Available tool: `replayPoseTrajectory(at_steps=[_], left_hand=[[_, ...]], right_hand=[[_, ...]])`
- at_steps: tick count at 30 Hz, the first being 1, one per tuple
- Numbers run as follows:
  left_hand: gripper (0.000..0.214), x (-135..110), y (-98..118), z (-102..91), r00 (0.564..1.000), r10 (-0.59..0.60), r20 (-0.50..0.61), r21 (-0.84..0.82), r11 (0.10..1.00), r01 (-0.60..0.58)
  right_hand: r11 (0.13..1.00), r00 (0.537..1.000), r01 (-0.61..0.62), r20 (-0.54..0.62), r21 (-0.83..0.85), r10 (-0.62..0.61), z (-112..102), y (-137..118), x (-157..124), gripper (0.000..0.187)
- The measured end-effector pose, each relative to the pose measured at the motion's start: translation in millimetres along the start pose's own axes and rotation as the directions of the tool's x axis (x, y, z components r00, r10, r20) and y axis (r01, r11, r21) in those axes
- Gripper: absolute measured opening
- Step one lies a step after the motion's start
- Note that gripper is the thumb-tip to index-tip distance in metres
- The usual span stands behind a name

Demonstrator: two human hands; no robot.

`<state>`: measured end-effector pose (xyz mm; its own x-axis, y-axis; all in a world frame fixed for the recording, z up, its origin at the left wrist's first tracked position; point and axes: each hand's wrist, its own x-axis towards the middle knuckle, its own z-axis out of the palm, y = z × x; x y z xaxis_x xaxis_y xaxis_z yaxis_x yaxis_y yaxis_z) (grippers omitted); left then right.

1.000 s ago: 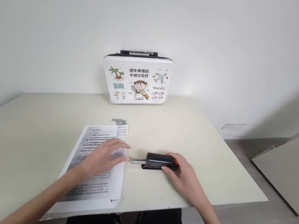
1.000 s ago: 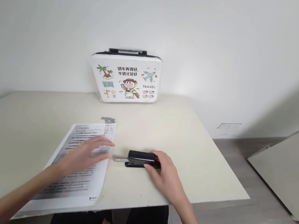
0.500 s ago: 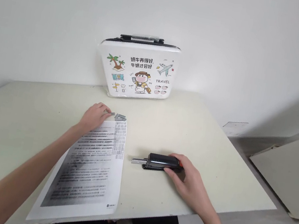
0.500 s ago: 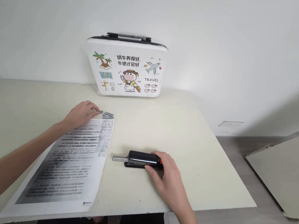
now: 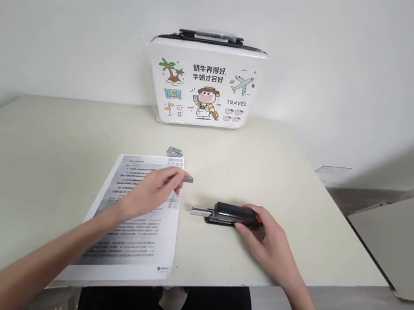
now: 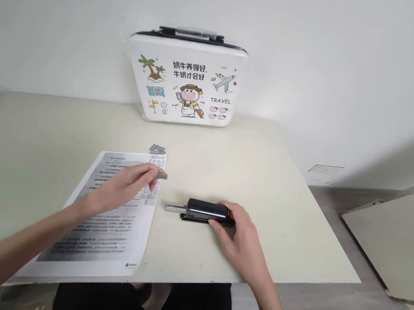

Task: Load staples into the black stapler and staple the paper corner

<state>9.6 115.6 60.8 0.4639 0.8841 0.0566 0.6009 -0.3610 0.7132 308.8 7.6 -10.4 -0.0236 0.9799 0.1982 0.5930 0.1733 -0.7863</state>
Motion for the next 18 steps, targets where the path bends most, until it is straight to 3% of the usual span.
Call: replayPoseTrajectory(at_steps=[4, 9, 14, 18], left_hand=[[0.038, -8.9, 10.1, 18.7, 0.996, -0.017, 0.091, -0.096, 0.995, 0.026], [0.035, -16.9, 13.8, 24.2, 0.991, -0.018, 0.130, -0.119, 0.992, 0.034], [0.027, -23.1, 14.8, 28.0, 0.994, -0.035, 0.103, -0.096, 0.994, 0.045], [0.021, -25.4, 9.7, 37.7, 0.999, 0.035, 0.033, -0.009, 0.999, -0.035]], right_hand=[[1.000, 1.000, -0.002, -0.004, -0.003, 0.002, -0.6, 0.8, 0.4, 0.035], [1.000, 1.000, 0.015, -0.011, -0.014, -0.015, -1.9, 0.1, 1.3, 0.033], [1.000, 1.000, 0.019, -0.007, -0.012, -0.019, -2.6, 0.8, 1.2, 0.033], [1.000, 1.000, 0.021, -0.008, -0.018, -0.021, -2.9, 1.3, 1.0, 0.034]])
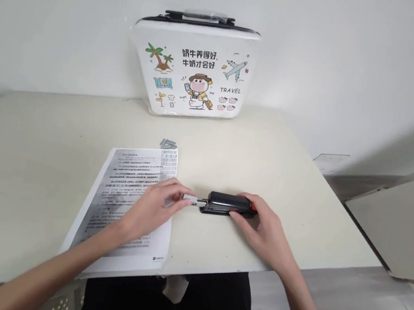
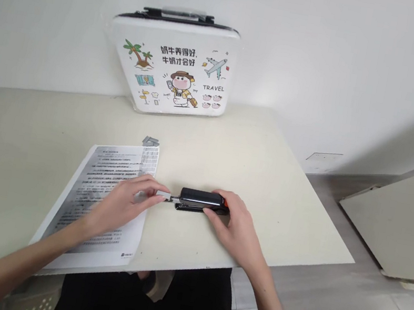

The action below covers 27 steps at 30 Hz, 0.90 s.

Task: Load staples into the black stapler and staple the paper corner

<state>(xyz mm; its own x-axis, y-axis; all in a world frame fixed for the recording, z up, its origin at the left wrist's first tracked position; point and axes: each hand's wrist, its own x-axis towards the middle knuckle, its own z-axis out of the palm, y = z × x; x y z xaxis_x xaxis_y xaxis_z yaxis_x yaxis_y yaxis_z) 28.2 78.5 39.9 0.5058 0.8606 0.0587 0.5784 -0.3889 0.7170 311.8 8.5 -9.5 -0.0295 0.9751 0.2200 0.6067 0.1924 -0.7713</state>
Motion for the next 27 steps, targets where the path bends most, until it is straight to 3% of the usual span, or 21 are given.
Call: replayPoseTrajectory(at_steps=[4, 13, 20, 27], left_hand=[[0.024, -0.9, -4.7, 7.0, 0.999, 0.053, -0.012, 0.044, 0.998, -0.052], [0.024, -2.4, -8.4, 10.5, 0.996, 0.079, -0.030, -0.014, 0.997, -0.080], [0.027, -3.7, -5.8, 13.3, 0.997, 0.080, -0.011, 0.052, 0.995, -0.080], [0.028, -3.2, -10.2, -1.9, 0.991, 0.134, 0.028, 0.142, 0.980, -0.137]], right_hand=[[1.000, 1.000, -0.001, -0.003, 0.004, 0.001, -0.3, -0.5, 0.4, 0.034], [1.000, 1.000, 0.002, -0.003, 0.006, -0.002, -0.1, 1.1, 0.7, 0.034], [1.000, 1.000, 0.003, 0.001, 0.009, -0.003, -0.5, -0.5, 0.7, 0.033], [1.000, 1.000, 0.001, -0.008, 0.009, -0.001, -0.1, 1.8, 0.6, 0.035]])
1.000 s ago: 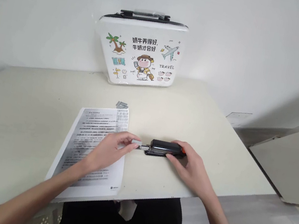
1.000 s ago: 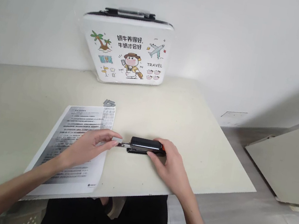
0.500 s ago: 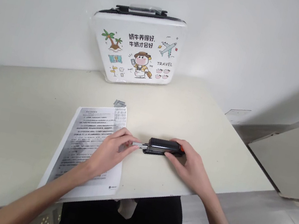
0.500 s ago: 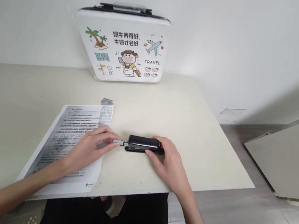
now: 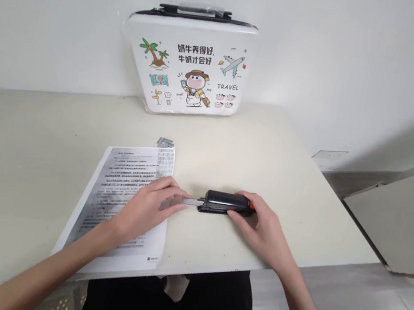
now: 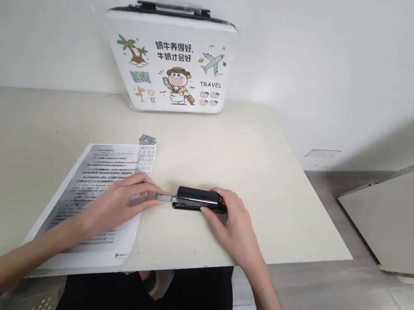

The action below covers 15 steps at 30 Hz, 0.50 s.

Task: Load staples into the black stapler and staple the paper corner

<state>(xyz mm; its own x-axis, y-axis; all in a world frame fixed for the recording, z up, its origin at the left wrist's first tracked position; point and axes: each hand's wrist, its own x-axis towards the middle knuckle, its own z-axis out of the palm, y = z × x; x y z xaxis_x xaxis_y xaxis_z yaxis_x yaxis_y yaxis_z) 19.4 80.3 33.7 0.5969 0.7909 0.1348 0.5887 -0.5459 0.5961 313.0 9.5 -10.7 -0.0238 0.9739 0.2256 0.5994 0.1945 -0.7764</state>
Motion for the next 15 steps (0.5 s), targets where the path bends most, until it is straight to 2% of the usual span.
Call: replayPoseTrajectory(at_steps=[4, 6, 11, 15], left_hand=[[0.025, -1.0, -15.0, -12.1, 0.989, 0.057, 0.138, -0.105, 0.994, -0.042], [0.020, 2.3, -21.6, -12.5, 0.982, 0.099, 0.159, -0.169, 0.983, -0.072], [0.015, 30.3, -22.4, 0.3, 0.953, 0.232, 0.192, -0.241, 0.953, -0.184], [0.021, 55.5, -14.3, 10.7, 0.943, 0.246, 0.225, -0.259, 0.948, -0.186]], right_hand=[[0.999, 0.999, -0.004, 0.038, 0.032, 0.003, -2.9, 1.3, 1.1, 0.031], [0.999, 0.997, -0.013, 0.072, 0.050, 0.010, -5.2, 1.4, 1.7, 0.028], [0.997, 0.992, -0.031, 0.121, 0.076, 0.022, -8.7, 2.1, 2.6, 0.029], [0.993, 0.993, -0.033, 0.115, 0.111, 0.020, -8.5, 1.2, 2.4, 0.031]])
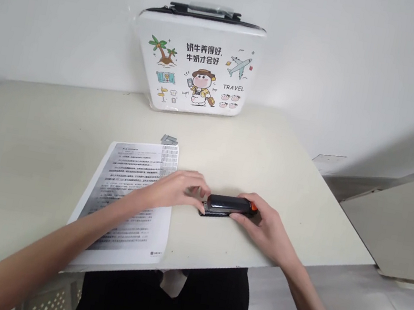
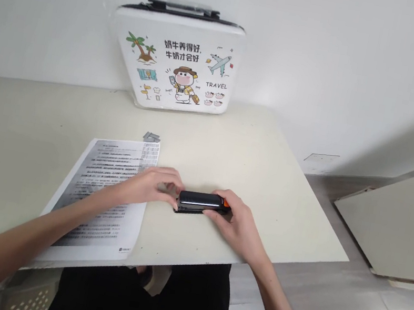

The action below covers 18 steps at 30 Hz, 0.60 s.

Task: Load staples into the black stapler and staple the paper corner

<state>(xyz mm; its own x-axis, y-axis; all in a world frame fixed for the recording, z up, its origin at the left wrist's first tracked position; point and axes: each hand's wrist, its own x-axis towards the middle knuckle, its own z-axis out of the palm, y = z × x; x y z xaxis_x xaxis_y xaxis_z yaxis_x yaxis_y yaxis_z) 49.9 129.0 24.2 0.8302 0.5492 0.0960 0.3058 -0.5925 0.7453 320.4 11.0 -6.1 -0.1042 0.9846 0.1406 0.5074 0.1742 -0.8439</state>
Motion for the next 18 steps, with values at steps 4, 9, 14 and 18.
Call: replayPoseTrajectory(at_steps=[4, 9, 14, 18], left_hand=[[0.024, 13.3, -1.4, 5.2, 1.000, -0.016, 0.003, -0.012, 1.000, 0.016], [0.029, 5.9, 3.4, 4.4, 0.998, -0.015, -0.053, 0.122, 0.992, 0.022], [0.036, -72.1, 19.3, -10.7, 0.987, -0.005, -0.161, 0.368, 0.928, 0.065], [0.075, -159.5, 28.8, -3.0, 0.991, -0.113, -0.077, 0.506, 0.852, 0.136]], right_hand=[[1.000, 1.000, -0.007, -0.003, 0.019, 0.007, 0.8, -1.4, -1.0, 0.030], [1.000, 1.000, 0.017, -0.009, -0.025, -0.017, 2.7, -1.6, -2.0, 0.031], [0.999, 1.000, 0.010, 0.000, -0.043, -0.010, 5.5, -2.7, -3.6, 0.030], [0.999, 1.000, -0.008, -0.005, -0.034, 0.008, 6.8, -5.6, -4.9, 0.029]])
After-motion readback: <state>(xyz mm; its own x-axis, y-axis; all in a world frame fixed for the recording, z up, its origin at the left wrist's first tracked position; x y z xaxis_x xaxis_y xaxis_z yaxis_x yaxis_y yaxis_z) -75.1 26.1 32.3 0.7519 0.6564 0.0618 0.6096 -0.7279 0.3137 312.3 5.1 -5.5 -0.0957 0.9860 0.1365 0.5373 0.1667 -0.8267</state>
